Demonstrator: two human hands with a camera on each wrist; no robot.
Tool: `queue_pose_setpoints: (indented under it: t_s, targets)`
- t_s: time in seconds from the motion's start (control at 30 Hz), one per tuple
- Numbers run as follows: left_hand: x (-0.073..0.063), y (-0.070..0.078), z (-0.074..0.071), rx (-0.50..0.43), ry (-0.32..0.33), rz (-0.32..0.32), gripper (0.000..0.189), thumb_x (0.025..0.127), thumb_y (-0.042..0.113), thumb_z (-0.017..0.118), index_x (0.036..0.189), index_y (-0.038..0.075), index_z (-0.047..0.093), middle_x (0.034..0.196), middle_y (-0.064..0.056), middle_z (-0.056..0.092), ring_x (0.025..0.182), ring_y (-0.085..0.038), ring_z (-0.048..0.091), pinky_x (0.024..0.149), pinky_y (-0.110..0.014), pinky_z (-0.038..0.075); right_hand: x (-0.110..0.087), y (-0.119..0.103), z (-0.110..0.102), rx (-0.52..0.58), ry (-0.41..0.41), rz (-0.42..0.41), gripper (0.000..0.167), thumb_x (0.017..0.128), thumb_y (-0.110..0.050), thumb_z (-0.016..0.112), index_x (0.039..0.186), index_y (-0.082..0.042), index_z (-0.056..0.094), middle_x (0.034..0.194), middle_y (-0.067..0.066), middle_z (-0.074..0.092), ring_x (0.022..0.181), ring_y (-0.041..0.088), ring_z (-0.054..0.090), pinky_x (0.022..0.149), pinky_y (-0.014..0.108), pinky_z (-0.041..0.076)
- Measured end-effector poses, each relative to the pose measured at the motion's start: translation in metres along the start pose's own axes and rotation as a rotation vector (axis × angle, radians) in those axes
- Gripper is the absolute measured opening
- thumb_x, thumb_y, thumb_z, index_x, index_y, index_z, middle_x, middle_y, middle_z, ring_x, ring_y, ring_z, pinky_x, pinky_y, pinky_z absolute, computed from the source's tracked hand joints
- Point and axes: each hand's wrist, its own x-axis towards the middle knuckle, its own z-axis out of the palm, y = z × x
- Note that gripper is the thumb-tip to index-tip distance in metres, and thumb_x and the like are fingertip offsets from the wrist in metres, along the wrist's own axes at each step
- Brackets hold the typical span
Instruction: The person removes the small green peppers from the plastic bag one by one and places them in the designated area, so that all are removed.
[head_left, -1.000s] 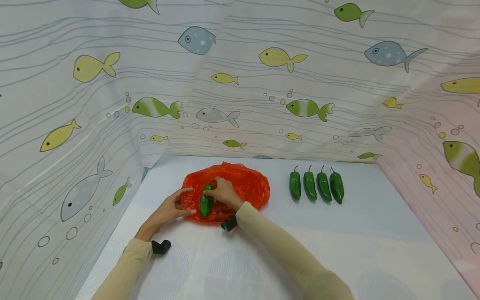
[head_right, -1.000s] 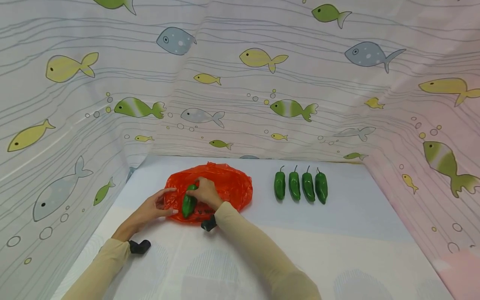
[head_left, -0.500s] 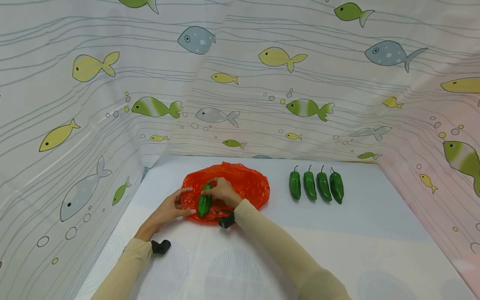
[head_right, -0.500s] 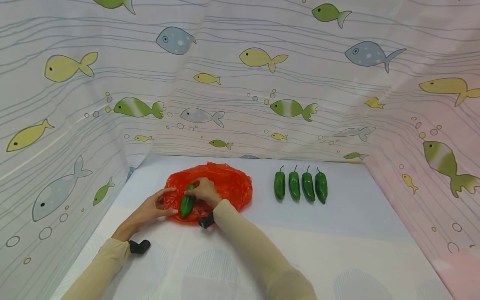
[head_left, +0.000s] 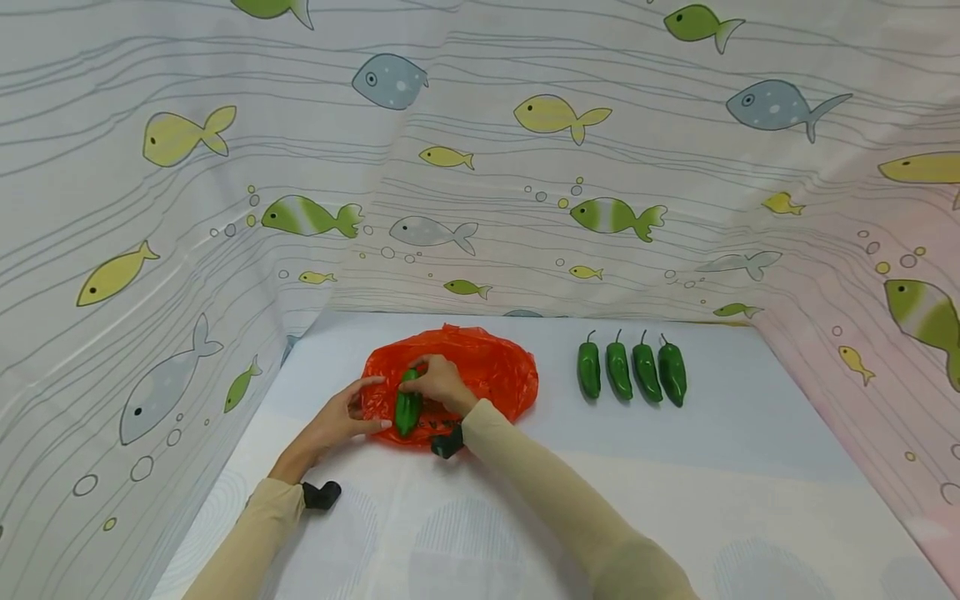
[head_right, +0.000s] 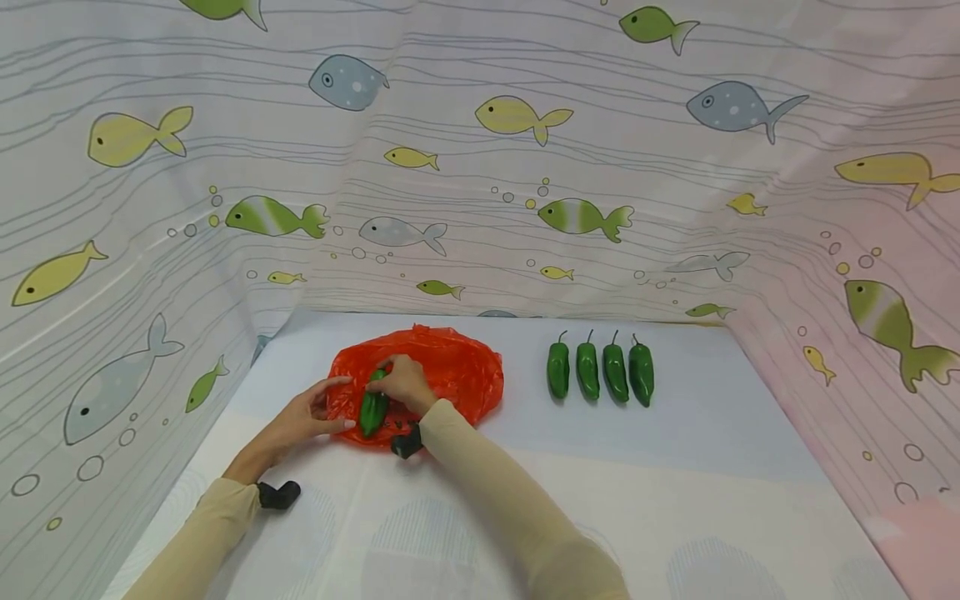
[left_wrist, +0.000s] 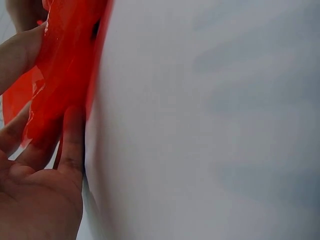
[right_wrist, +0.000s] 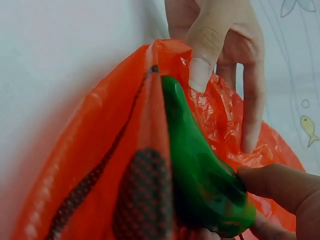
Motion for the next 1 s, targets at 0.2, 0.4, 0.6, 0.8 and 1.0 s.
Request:
queue_pose_setpoints:
  t_s: [0.2,0.4,0.6,0.8,1.0]
  targets:
    - [-0.0012,-0.0019,0.0022,-0.015,-0.006,-0.001,0.08,0.089,0.017,0.083,0.156,0.016,0.04,0.147,-0.021,0.048,0.119,-0.034,0.059,0.089,-0.032,0.053,-0.0014,0.0003,0.0023,-0.025,-0.018,0.0,0.052,0.087,-0.022,0.085,0.13,-0.005,0.062,0.102,0.005,0.063,0.087,0.02,0.061,0.076,0.034,0.059]
    - [-0.0012,-0.0007,0.0017,-0.004,-0.001,0.002,0.079,0.089,0.016,0.082,0.156,0.016,0.039,0.15,-0.021,0.046,0.121,-0.036,0.057,0.091,-0.034,0.053,-0.0022,-0.0021,0.003,-0.092,-0.034,-0.004,0.05,0.089,-0.027,0.083,0.13,-0.008,0.062,0.106,0.004,0.063,0.092,0.021,0.06,0.08,0.036,0.059]
    - [-0.0011,0.0009,0.0012,-0.004,-0.005,0.003,0.079,0.09,0.017,0.082,0.157,0.016,0.039,0.149,-0.02,0.046,0.121,-0.036,0.056,0.091,-0.035,0.052,-0.0021,-0.004,0.0024,-0.102,-0.061,-0.017,0.046,0.089,-0.024,0.082,0.128,-0.007,0.064,0.106,0.005,0.062,0.092,0.021,0.06,0.08,0.036,0.058]
    - [-0.0022,0.0002,0.0009,-0.01,-0.008,0.012,0.079,0.09,0.016,0.082,0.156,0.015,0.039,0.15,-0.021,0.046,0.121,-0.036,0.057,0.089,-0.032,0.053,-0.001,-0.0041,0.001,-0.069,-0.06,-0.017,0.044,0.088,-0.023,0.084,0.125,-0.008,0.066,0.104,0.005,0.062,0.088,0.021,0.062,0.077,0.035,0.059]
    - [-0.0018,-0.0017,-0.0011,-0.01,-0.012,0.031,0.078,0.09,0.014,0.081,0.156,0.013,0.039,0.147,-0.022,0.048,0.119,-0.036,0.06,0.088,-0.029,0.053,-0.0033,-0.0081,-0.0048,-0.019,-0.074,-0.018,0.043,0.088,-0.023,0.084,0.125,-0.01,0.065,0.102,0.003,0.063,0.09,0.021,0.061,0.082,0.039,0.058]
